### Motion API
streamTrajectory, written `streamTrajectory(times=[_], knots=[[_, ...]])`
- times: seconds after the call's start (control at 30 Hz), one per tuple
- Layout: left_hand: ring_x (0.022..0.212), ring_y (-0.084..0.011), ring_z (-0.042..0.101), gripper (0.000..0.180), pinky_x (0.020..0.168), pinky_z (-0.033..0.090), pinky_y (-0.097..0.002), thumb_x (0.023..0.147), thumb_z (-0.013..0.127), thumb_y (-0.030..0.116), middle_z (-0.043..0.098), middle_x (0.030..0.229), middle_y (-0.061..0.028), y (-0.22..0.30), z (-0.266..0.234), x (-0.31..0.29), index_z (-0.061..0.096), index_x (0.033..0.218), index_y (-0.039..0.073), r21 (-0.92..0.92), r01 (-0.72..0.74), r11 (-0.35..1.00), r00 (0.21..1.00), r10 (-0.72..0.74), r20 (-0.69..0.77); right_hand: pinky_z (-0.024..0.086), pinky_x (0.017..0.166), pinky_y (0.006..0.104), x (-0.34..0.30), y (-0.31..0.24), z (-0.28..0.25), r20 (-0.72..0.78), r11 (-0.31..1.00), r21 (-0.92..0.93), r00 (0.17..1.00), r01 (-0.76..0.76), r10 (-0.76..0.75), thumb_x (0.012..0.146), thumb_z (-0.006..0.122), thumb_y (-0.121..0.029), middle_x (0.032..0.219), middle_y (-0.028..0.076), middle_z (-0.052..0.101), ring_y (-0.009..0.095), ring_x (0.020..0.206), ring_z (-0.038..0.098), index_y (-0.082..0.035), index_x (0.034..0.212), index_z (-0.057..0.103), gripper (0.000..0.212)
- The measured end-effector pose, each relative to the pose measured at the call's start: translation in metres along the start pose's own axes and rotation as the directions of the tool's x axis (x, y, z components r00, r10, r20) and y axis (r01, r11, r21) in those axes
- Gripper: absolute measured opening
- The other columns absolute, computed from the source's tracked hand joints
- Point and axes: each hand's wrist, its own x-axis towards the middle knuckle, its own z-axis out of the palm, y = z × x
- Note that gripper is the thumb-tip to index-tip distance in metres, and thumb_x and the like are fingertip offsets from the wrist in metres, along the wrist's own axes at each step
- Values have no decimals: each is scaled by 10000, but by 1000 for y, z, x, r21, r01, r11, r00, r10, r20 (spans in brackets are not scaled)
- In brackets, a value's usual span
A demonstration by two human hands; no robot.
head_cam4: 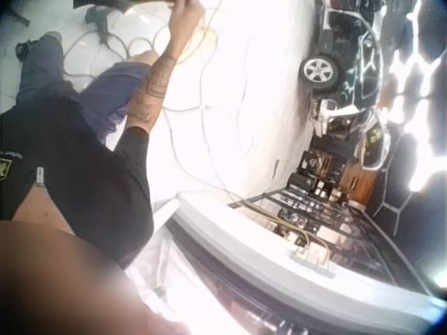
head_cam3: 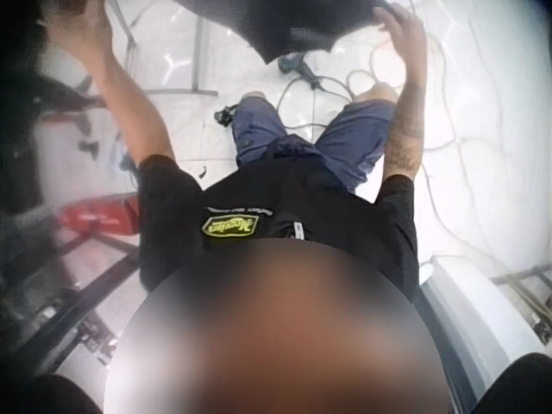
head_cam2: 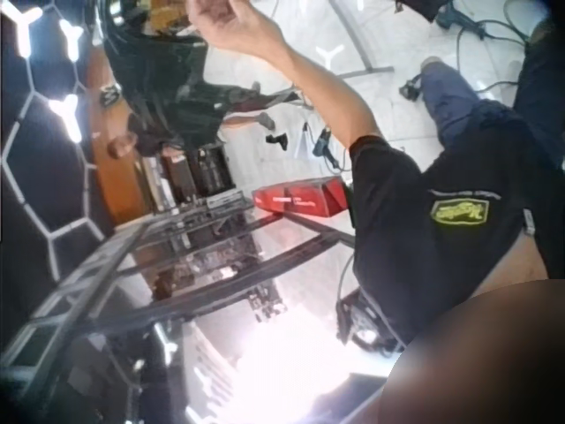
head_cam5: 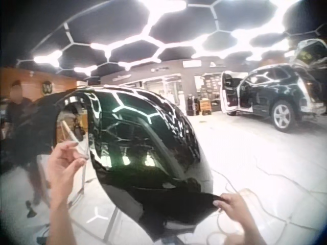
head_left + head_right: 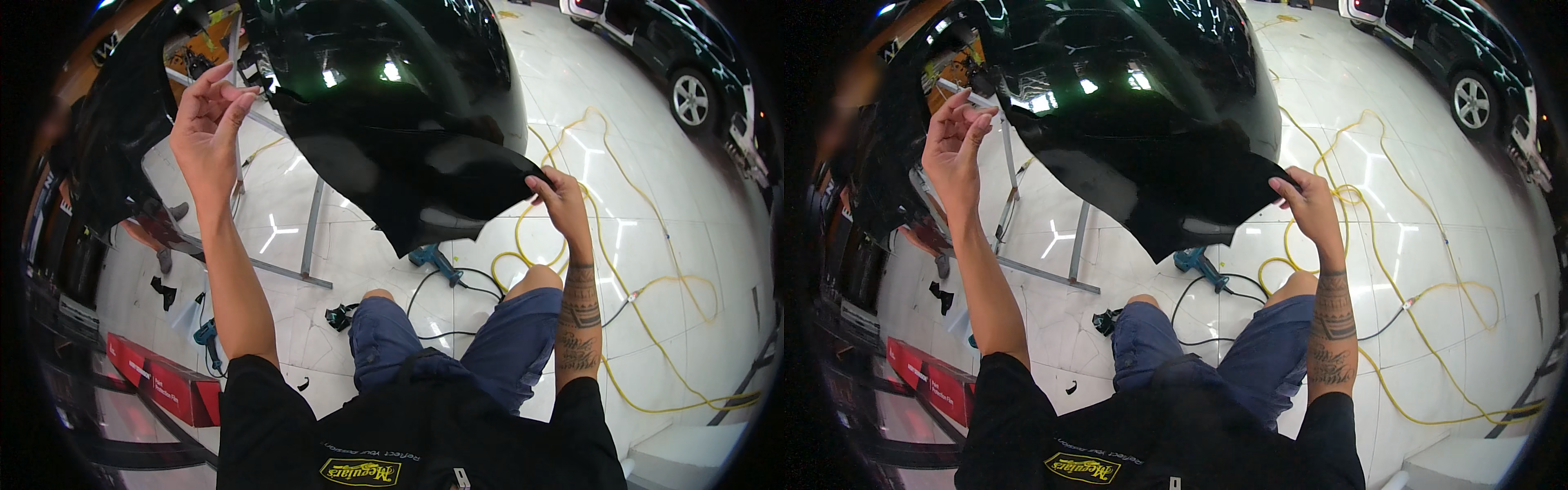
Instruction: The person applies a dark protective film to a curved car fender mounted on a stand. They use a red squeegee to smooth the film, a heat gun to warm and stretch it, and a knife to trim excess edges. The person repeatedly adjusts the film and trims around the contours of the fender.
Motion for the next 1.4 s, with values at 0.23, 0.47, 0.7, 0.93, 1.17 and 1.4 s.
streamTrajectory(times=[0.23, 0.47, 0.7, 0.93, 1.17, 1.4], knots=[[978, -201, 599, 696, 824, 513, -272, 751, 807, 133, 552, 1119, -127, -13, 34, -45, 438, 1316, -37, -106, 237, 966, 971, -240, -11, 477, 576, 228, 8, -2, 3, 20, 1000, 13, 1000, -22, 22, 904, 660, -192, 665, 11, 590, 69, 621, 555, 17, 841, 644, 218], [794, -96, 575, 415, 750, 476, -202, 805, 746, 26, 605, 828, -68, 0, 50, -50, 525, 1146, -59, -263, 419, 869, 879, -461, -124, 432, 540, 242, 6, -1, 0, -19, 993, -87, 997, 74, -76, 887, 668, -153, 627, 28, 541, 84, 577, 512, 26, 796, 604, 210], [816, -119, 561, 190, 753, 464, -219, 801, 708, -36, 587, 889, -66, -3, 29, -98, 594, 952, -61, -159, 116, 980, 955, -154, -252, 409, 567, 270, -32, -21, 4, -134, 966, -195, 971, 169, -197, 822, 667, -18, 667, 73, 560, 150, 599, 533, 23, 798, 608, 75], [828, -137, 563, 128, 760, 453, -243, 807, 690, -36, 609, 916, -75, -2, 0, -93, 591, 889, -28, -250, 124, 960, 992, -127, 4, 446, 620, 285, -63, -25, 5, -64, 966, -154, 974, 206, -218, 771, 709, -24, 746, 113, 617, 206, 669, 587, 34, 832, 638, 110], [719, -44, 502, 107, 692, 398, -166, 856, 692, 17, 572, 760, 24, -13, -3, -50, 589, 829, 18, -61, 227, 972, 974, -226, 15, 430, 574, 264, -13, -30, -6, -10, 985, -138, 994, 105, -107, 795, 745, -131, 683, 64, 585, 110, 609, 500, 20, 871, 657, 191], [677, -23, 454, 146, 600, 333, -168, 855, 701, 26, 541, 727, 51, -9, 0, -23, 582, 771, 27, -43, 199, 979, 979, -197, 43, 451, 596, 239, 22, -43, -19, 38, 988, -28, 988, 152, -151, 826, 707, -102, 679, 16, 611, 71, 615, 524, 4, 897, 663, 134]])
